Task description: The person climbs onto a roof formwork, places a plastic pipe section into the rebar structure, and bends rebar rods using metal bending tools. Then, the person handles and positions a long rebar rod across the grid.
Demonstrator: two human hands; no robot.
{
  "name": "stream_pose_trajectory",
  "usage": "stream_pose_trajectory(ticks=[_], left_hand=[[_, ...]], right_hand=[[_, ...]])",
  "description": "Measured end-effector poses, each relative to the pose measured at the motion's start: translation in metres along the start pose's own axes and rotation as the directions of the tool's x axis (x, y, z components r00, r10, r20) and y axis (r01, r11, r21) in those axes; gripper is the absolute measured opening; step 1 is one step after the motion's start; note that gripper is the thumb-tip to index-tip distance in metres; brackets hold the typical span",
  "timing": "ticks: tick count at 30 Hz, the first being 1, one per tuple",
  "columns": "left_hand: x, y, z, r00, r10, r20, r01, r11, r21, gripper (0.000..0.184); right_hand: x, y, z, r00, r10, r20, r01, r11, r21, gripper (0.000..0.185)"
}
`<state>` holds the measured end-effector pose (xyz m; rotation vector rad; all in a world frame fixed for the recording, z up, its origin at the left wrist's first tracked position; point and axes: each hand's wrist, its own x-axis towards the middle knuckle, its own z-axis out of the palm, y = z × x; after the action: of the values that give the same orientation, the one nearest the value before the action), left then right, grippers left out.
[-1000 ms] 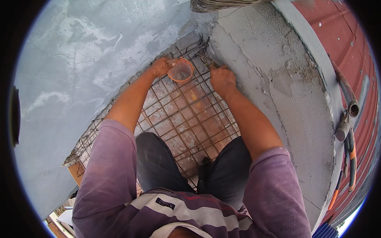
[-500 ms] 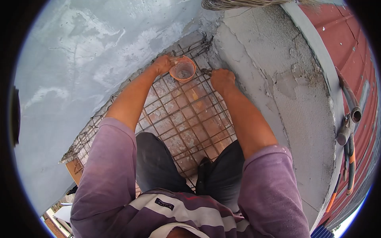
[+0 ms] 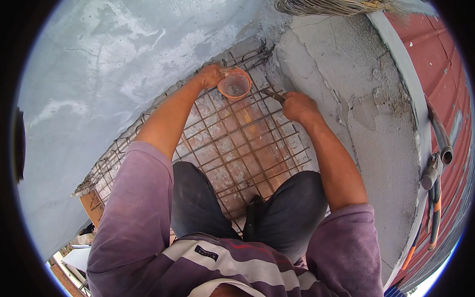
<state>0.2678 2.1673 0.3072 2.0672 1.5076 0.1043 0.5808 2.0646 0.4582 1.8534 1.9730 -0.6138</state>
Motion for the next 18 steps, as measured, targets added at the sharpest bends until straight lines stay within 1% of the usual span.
stream_pose_trajectory(ticks=[2,4,5,7,8,10,13,15,16,18], left_hand=[[0.0,-0.001,0.001,0.999,-0.027,0.039,0.028,0.999,-0.037,0.04],[0.01,-0.006,0.001,0.997,-0.045,0.07,0.05,0.996,-0.073,0.039],[0.011,-0.005,0.001,0.994,-0.082,0.071,0.09,0.989,-0.114,0.038],[0.013,-0.004,-0.002,0.985,-0.155,0.073,0.166,0.967,-0.195,0.038],[0.016,-0.005,-0.002,0.991,-0.114,0.065,0.125,0.975,-0.182,0.038],[0.017,-0.013,0.002,0.998,-0.04,0.051,0.048,0.986,-0.158,0.039],[0.012,-0.01,-0.002,0.995,-0.019,0.099,0.034,0.988,-0.148,0.042],[0.012,-0.008,-0.004,0.989,-0.04,0.143,0.058,0.991,-0.122,0.042],[0.011,-0.003,-0.008,0.985,-0.048,0.165,0.066,0.992,-0.108,0.043],[0.005,0.007,-0.012,0.987,-0.057,0.152,0.062,0.998,-0.031,0.043]], right_hand=[[-0.018,0.009,-0.008,0.986,-0.125,0.107,0.125,0.992,0.008,0.036],[-0.036,0.0,-0.005,0.96,-0.235,0.153,0.22,0.969,0.109,0.038],[-0.043,-0.007,-0.002,0.943,-0.287,0.17,0.261,0.952,0.161,0.04],[-0.051,-0.038,0.009,0.952,-0.267,0.151,0.251,0.961,0.114,0.038],[-0.052,-0.056,0.014,0.957,-0.257,0.138,0.246,0.965,0.089,0.037],[-0.046,-0.089,0.028,0.955,-0.294,0.043,0.293,0.956,0.018,0.032],[-0.009,-0.111,0.076,0.923,-0.353,-0.153,0.336,0.933,-0.126,0.027],[0.011,-0.118,0.108,0.912,-0.408,-0.042,0.373,0.869,-0.325,0.028],[0.012,-0.124,0.11,0.906,-0.423,0.015,0.39,0.821,-0.417,0.028],[0.025,-0.131,0.104,0.888,-0.455,-0.07,0.405,0.845,-0.35,0.027]])
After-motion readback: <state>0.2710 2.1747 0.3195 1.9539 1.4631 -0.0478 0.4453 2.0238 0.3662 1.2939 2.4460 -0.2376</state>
